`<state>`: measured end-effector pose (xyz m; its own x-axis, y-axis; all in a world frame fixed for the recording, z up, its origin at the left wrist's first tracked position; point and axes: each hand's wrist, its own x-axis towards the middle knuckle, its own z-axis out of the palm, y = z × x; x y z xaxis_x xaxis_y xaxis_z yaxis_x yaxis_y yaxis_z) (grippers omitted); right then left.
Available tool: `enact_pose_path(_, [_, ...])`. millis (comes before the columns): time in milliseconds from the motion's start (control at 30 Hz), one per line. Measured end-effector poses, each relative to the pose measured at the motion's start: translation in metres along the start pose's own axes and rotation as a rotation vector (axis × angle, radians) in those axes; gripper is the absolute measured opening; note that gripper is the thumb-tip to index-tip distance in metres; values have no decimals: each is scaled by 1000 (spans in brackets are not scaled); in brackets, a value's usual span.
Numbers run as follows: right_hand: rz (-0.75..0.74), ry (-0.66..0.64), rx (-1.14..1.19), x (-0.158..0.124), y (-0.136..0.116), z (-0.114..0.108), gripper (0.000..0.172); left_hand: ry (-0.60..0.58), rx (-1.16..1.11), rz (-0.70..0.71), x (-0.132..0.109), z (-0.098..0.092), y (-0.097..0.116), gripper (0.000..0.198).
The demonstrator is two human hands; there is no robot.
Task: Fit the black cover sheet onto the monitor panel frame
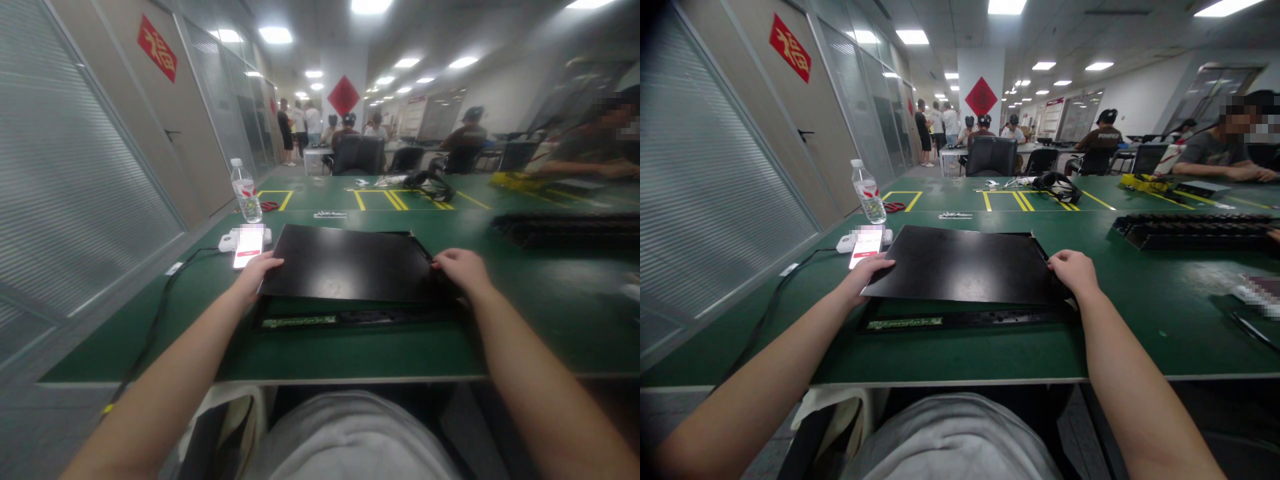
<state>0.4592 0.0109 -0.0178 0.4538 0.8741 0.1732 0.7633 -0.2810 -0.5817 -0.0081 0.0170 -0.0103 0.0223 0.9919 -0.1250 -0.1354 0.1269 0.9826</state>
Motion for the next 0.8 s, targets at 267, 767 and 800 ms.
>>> enact_pose_path(267, [-59,15,-78,3,4,4,15,-4,-18,11,3,-1,-2,45])
enact_pose_path(767, [-65,12,-76,2,2,3,13,6,0,13,2,2,-2,47])
enact_pose_path(800, [-63,12,-76,3,3,3,13,8,-1,13,2,1,-2,47])
